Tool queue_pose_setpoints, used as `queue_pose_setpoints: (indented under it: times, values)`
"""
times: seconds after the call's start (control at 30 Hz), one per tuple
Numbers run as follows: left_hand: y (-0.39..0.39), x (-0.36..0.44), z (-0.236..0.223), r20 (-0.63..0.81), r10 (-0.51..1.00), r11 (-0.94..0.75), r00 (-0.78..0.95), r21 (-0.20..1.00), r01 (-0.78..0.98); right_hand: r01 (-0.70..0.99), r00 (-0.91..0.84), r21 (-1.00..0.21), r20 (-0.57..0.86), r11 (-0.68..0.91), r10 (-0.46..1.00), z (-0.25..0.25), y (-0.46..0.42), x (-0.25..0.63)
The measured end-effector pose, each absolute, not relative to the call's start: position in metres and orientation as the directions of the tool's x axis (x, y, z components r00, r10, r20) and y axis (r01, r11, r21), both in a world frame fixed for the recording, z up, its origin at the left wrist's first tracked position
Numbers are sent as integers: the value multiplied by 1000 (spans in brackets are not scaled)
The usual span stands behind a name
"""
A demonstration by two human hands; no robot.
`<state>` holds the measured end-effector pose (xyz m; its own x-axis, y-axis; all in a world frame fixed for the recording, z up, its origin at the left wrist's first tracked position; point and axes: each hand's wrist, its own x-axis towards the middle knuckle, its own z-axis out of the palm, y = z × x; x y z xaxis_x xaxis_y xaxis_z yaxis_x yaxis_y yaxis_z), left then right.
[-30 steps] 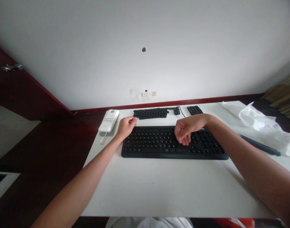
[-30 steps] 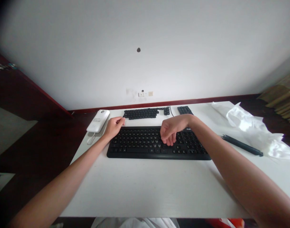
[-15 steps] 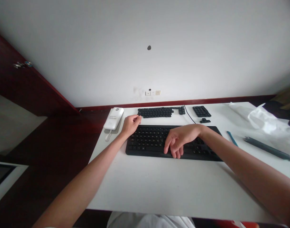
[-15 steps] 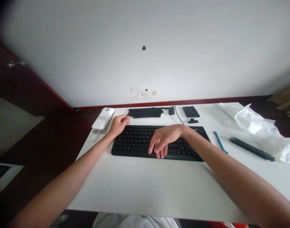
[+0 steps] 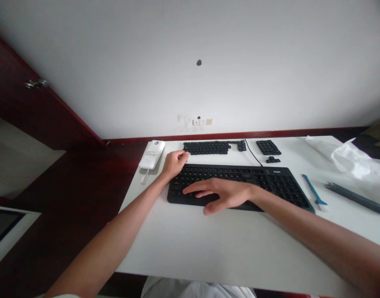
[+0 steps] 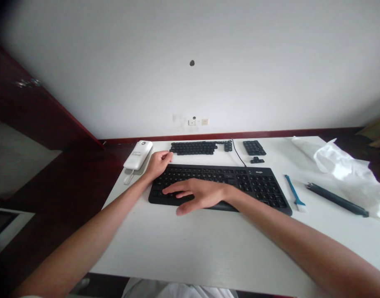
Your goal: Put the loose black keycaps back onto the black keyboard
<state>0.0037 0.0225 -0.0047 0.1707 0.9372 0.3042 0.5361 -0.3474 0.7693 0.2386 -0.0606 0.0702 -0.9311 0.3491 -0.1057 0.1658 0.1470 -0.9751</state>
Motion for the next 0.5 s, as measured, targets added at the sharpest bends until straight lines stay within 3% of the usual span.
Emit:
queue_pose_setpoints:
  times: [0.07,0.17,0.3,0.5]
  values:
    - [23,4,-5,301,939,-344,169,770,537,226,-897,-837,21,499,442,58,-81,221]
    - [23,5,-6,298,939,-341,169,774,533,299,-874,-542,174,785,453,38,-107,202]
    - [23,5,-5,314,934,-355,170,770,531,416,-848,-302,211,858,486,22,-121,186]
    - [22,5,-5,311,935,-351,167,763,542,520,-804,-193,218,832,553,23,-120,169]
